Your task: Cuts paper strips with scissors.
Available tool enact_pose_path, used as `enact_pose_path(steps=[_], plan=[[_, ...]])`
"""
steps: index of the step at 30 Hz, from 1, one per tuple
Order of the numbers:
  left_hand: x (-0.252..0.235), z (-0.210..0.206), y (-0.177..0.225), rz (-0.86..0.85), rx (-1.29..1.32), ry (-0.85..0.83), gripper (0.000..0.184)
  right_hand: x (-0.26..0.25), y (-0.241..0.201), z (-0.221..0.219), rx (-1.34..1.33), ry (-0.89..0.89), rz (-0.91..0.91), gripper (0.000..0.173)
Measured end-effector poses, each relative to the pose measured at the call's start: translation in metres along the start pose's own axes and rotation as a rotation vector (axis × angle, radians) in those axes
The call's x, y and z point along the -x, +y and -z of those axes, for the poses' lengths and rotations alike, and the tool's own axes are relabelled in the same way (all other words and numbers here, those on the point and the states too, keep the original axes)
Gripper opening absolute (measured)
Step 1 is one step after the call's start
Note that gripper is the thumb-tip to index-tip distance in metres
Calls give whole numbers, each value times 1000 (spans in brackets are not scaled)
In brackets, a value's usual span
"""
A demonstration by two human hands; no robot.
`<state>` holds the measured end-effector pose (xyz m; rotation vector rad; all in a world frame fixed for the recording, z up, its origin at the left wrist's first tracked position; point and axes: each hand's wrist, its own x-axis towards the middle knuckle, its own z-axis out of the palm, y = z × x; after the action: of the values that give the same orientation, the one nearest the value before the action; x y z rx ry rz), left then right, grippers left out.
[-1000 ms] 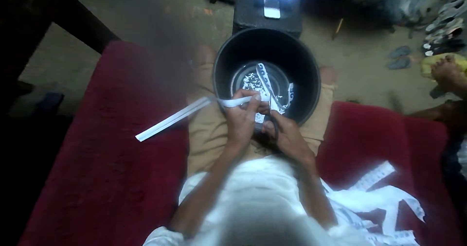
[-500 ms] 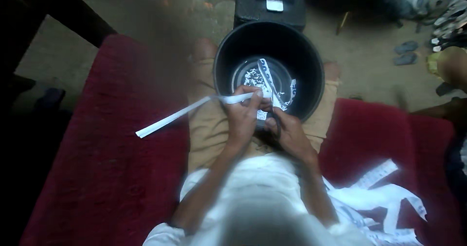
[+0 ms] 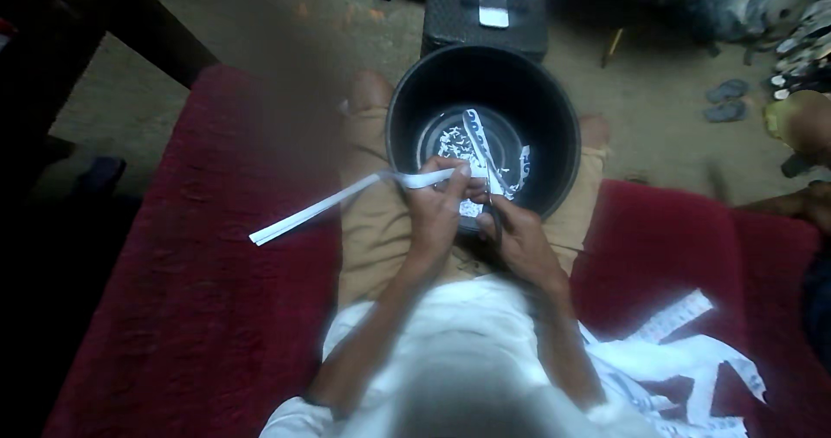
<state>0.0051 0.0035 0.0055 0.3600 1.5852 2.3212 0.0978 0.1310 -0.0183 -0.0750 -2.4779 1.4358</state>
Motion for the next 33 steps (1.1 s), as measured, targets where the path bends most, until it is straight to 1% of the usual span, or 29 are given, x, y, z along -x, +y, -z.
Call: enact_pose_path(steps=[5,10,13,16,18,23,33], plan=[[0,1,3,35,49,35,10,4,-3,2,-51,-40,-58,41],[5,2,4,26,95,0,11,3,-4,3,-27,-60,-48,45],[6,2,3,8,53,-10,13,2,-6,3,1,-68,-37,46],[7,3,1,-31,-7,-31,14,1,-9,3,48,-71,-30,43],[7,3,0,-51,-34,-39,14,0,-8,3,68,-72,-26,46],[4,-2,2,-36,-34,1,10,-2,-8,2,79,-56,1,51],[4,-2,1,-32,-48,-8,11,-2,-8,1,103,-32,6,52]])
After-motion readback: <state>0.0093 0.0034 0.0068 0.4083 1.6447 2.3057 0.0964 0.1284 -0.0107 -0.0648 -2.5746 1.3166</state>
